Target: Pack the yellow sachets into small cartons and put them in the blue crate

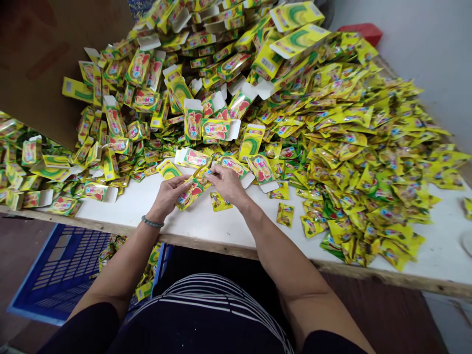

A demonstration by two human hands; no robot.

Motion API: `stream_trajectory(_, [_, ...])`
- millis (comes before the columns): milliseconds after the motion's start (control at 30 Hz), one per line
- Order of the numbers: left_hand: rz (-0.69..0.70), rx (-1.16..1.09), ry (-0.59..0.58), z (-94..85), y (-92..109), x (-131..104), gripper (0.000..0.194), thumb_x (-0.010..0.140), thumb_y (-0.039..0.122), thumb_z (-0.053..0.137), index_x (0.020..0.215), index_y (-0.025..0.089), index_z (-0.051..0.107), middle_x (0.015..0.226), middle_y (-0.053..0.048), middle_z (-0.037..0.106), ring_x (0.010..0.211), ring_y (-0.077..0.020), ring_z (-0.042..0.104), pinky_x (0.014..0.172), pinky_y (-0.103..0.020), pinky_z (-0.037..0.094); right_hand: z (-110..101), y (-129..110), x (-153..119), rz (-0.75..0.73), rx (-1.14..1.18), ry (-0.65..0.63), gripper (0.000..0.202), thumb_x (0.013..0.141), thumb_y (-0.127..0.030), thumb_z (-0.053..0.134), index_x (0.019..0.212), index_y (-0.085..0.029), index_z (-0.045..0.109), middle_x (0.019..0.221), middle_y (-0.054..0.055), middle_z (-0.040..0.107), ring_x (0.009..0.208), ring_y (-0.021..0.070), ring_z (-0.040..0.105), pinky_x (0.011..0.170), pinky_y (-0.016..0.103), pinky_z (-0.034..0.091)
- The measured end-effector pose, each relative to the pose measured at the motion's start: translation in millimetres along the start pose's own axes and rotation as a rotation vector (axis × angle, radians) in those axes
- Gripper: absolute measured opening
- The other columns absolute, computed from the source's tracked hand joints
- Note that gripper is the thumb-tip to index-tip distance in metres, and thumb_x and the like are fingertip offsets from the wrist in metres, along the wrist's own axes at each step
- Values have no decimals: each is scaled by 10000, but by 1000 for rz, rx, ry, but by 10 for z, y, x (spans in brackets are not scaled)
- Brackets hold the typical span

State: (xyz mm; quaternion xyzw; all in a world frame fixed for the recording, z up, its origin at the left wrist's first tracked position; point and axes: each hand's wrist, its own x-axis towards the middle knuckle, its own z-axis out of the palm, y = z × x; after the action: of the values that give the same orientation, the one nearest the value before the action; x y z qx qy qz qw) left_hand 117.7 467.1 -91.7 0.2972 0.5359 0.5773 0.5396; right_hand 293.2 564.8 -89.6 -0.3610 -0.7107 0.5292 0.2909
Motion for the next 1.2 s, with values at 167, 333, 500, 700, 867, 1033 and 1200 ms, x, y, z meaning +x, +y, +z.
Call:
stream_trajectory(167, [-10, -67, 82, 9, 21, 13, 493, 585, 389, 914, 976, 127, 765, 845, -68, 787, 723, -187, 726, 691, -284, 568, 136, 70, 35, -161, -189, 136, 213, 860, -404, 679, 775, -218, 738, 1026, 77, 632, 1038, 235, 582, 966, 414, 453])
stream_trajectory(333, [-36, -103, 74, 30, 53, -22, 514, 561, 389, 926, 964, 125, 748, 802, -62, 778, 724, -200, 733, 712, -303, 575, 272, 66, 21, -167, -232, 120, 337, 950, -454, 558, 801, -227, 758, 1110, 90, 603, 1135, 251, 521, 1082, 458, 364])
stream_trajectory(500, [-35, -99, 66, 28, 63, -37, 535, 561, 389, 924, 983, 124, 728, 771, -48, 763, 729, -206, 729, 718, -323, 576, 333, -58, -50, -107, -99, 0, 417, 1019, -475, 383, 1009, -241, 727, 1191, 73, 631, 1178, 245, 486, 1086, 444, 365])
stream_trajectory(700, [91, -75, 131, 3, 37, 0, 575, 631, 472, 869, 1078, 170, 670, 735, 5, 718, 645, -148, 675, 634, -275, 541, 280, -82, -13, -271, -210, 133, 230, 864, -464, 694, 865, -241, 751, 1141, 85, 629, 1112, 262, 539, 1049, 448, 395])
stream_trajectory(867, [112, 1, 120, -11, 11, -49, 608, 675, 475, 848, 1165, 192, 627, 652, 47, 631, 563, -110, 591, 575, -236, 464, 337, -19, 18, -163, -162, -83, 311, 856, -439, 691, 664, -195, 673, 788, 25, 563, 793, 195, 566, 758, 335, 468])
stream_trajectory(1033, [140, 7, 15, 12, 13, -37, 594, 741, 480, 804, 1218, 220, 564, 701, 46, 598, 604, -106, 563, 597, -233, 439, 303, -49, 10, -111, 1, -23, 362, 836, -556, 666, 785, -199, 693, 829, 19, 615, 801, 182, 586, 737, 308, 473])
stream_trajectory(1200, [137, 58, -22, 28, 6, -54, 573, 773, 501, 768, 1241, 255, 545, 737, 37, 579, 638, -124, 562, 625, -246, 447, 304, -70, 15, -134, 52, -78, 338, 851, -532, 657, 949, -227, 763, 1018, 58, 676, 945, 203, 631, 851, 345, 494])
